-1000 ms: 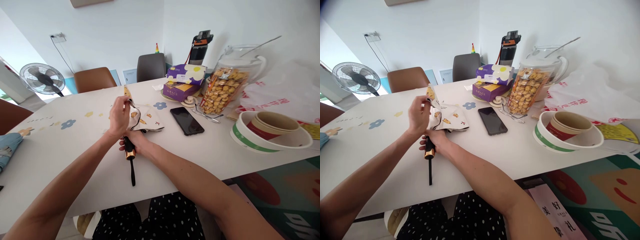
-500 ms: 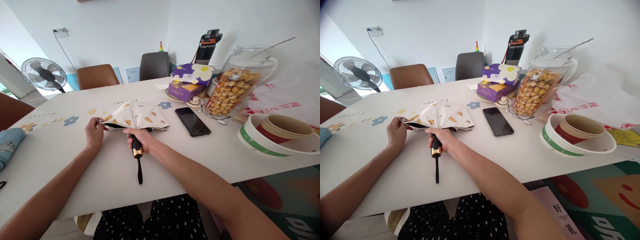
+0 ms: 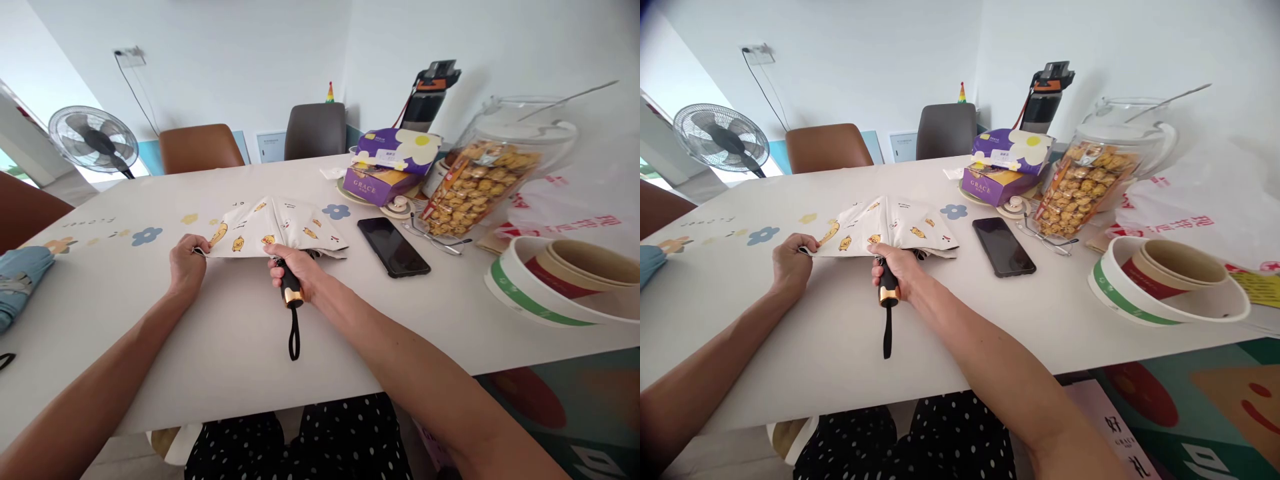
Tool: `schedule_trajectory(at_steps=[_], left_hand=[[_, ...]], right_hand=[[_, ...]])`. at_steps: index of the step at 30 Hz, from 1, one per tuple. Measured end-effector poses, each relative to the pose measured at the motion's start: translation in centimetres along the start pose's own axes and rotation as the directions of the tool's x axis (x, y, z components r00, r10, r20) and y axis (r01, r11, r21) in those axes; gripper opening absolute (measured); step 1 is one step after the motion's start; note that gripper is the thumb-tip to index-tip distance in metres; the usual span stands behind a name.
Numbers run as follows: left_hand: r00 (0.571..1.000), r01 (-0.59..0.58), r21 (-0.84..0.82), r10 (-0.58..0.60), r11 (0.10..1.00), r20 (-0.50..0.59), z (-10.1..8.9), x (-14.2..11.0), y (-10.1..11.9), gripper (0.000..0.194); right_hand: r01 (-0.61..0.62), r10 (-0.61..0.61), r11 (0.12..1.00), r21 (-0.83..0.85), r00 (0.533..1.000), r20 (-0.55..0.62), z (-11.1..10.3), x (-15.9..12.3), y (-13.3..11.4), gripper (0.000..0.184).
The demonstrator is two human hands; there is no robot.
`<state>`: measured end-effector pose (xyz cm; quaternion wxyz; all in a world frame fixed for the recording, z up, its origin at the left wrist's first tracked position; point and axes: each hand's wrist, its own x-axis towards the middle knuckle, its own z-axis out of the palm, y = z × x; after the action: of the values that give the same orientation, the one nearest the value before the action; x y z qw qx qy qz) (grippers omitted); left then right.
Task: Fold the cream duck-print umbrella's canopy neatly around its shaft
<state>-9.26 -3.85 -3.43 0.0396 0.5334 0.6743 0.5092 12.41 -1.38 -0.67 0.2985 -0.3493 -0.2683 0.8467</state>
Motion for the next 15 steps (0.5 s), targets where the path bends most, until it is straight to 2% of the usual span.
schedule_trajectory(at_steps=[3, 5, 8, 11, 13, 15], left_hand=[[0.998, 0.024, 0.112, -0.031, 0.993, 0.059, 0.0, 0.3, -0.2, 0.023], [0.993, 0.089, 0.144, -0.099, 0.986, 0.065, -0.1, 0.4, -0.3, 0.023], [0.982, 0.189, 0.118, -0.187, 0.975, -0.028, -0.3, 0.5, -0.4, 0.021], [0.982, 0.167, 0.043, -0.163, 0.985, -0.093, -0.1, 0.3, 0.8, 0.020], [0.988, 0.148, -0.046, -0.150, 0.988, -0.032, 0.6, -0.1, 2.7, 0.020], [0.981, 0.177, -0.140, -0.162, 0.974, 0.109, 1.7, -0.5, 5.1, 0.021]], right_hand=[[0.042, -0.043, 0.998, -0.040, 0.999, -0.018, 0.0, 0.0, 0.0, 0.016], [0.076, -0.077, 0.995, -0.065, 0.997, -0.019, 0.0, -0.1, -0.1, 0.015], [0.109, -0.113, 0.990, -0.090, 0.993, -0.039, 0.2, -0.2, -0.3, 0.015], [0.100, -0.105, 0.991, -0.090, 0.993, -0.061, 0.2, -0.2, -0.4, 0.013], [0.079, -0.085, 0.993, -0.089, 0.994, -0.067, 0.3, -0.2, -0.4, 0.012], [0.062, -0.069, 0.993, -0.098, 0.995, -0.067, 0.4, -0.3, -0.3, 0.012]])
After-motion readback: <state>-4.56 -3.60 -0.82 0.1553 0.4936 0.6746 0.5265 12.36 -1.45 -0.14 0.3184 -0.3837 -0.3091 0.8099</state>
